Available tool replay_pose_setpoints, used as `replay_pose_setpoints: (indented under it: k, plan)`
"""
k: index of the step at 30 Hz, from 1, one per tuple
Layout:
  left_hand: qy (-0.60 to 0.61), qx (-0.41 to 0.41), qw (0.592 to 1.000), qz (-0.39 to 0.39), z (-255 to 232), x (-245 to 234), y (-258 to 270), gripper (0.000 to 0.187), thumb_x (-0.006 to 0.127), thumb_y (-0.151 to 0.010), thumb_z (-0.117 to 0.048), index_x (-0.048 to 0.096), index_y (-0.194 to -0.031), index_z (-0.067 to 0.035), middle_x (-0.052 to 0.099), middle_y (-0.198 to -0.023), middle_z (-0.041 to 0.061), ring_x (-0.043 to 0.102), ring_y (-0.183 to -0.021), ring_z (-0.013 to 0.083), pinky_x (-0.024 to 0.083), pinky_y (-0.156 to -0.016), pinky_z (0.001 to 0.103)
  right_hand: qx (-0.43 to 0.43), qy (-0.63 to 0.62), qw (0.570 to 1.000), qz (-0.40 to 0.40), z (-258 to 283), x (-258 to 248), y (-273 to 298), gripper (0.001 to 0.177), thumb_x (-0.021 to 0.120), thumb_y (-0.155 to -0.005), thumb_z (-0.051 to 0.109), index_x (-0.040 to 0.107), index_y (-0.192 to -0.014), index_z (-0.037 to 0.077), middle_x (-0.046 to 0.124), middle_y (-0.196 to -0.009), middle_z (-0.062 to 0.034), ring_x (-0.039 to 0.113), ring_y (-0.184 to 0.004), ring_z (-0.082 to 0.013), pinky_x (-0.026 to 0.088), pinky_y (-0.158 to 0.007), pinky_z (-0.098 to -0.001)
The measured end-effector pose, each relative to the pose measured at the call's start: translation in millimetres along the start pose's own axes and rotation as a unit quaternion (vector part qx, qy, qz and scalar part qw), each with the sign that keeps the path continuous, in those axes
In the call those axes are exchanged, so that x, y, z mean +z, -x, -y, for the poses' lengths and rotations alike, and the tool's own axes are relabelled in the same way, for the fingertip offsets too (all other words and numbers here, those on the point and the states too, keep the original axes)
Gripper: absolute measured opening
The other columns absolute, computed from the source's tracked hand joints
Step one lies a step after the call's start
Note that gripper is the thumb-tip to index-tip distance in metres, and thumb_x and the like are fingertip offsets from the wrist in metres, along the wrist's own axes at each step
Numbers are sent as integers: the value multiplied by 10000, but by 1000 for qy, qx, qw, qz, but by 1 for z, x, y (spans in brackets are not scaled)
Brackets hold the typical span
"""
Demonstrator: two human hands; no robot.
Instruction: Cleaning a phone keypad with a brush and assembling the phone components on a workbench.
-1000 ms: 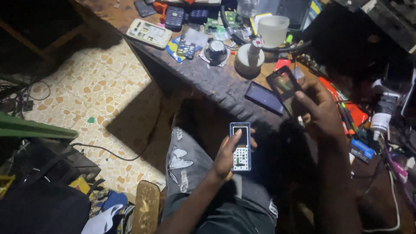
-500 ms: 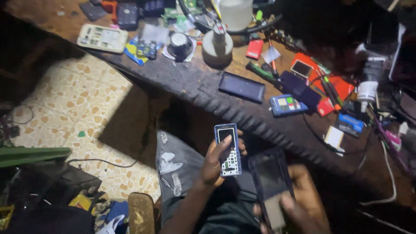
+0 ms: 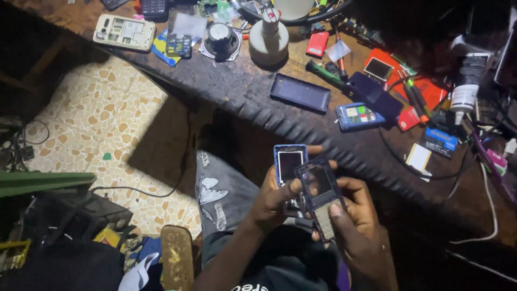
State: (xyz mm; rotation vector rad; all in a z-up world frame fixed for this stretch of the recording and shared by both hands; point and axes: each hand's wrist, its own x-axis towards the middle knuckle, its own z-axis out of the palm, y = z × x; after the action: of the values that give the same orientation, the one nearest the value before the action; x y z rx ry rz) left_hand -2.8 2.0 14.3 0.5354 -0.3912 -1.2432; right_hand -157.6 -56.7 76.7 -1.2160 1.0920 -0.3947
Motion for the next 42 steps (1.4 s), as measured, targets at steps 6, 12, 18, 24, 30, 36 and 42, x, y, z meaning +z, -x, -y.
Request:
replay_pose_setpoints:
  k: [6,12,18,24,30,36,42]
  plan:
    - [22,-33,999,33,11,-8,0,839,882,-869,-297,516,-1538,54,711,-1356,206,729,-1209,295,598,-1057,407,34,56,998,8,-9,-7,-3,479,558,-948,306,518,-1393,131,915,-898,-172,783,-532,-250,611,-527,-329]
    - [-57,19,998,-22,23,-24,-5,975,891,-801,-599,578,-1460,48,743,-1273,138,680,-922,69,557,-838,227,-167,96,964,-185,-31,-49,-29,260,505,-1080,217,568,-1272,53,760,-1000,-149,655,-683,-168,533,-719,-297]
    - [-15,22,999,-39,47,-58,-8,958,921,-801,-477,523,-1497,49,730,-1258,155,661,-873,111,541,-749,262,-299,422,779,-354,-61,-205,-54,158,680,-1133,3,687,-1284,-44,725,-1167,-221,674,-1044,-389,504,-999,-498]
    - [-9,37,999,-18,49,-53,-19,917,930,-828,-482,530,-1477,27,717,-1298,144,655,-898,98,537,-791,259,-396,563,659,-305,-48,-280,-111,322,735,-1029,-8,744,-1346,-66,745,-1300,-265,650,-1150,-482,468,-1023,-555]
    - [8,69,998,8,49,-51,-39,839,858,-923,-439,502,-1535,11,688,-1387,153,689,-1200,202,543,-1042,332,-387,599,639,-289,-98,-340,-166,453,470,-1352,238,765,-1275,-98,698,-1105,-308,644,-1023,-506,448,-958,-579]
    - [18,85,996,0,39,-46,-57,768,914,-889,-331,545,-1496,-39,685,-1378,114,700,-1129,164,579,-983,338,-321,454,775,-299,-59,-249,-62,440,397,-1348,69,570,-1622,-229,600,-1508,-487,553,-1319,-637,376,-1151,-630]
    - [15,92,995,33,43,-35,-57,807,929,-898,-366,529,-1498,-4,673,-1387,103,652,-964,88,558,-901,273,-266,459,841,-111,-46,-74,-16,513,652,-1002,208,664,-1500,331,522,-814,-32,602,-678,-190,499,-705,-343]
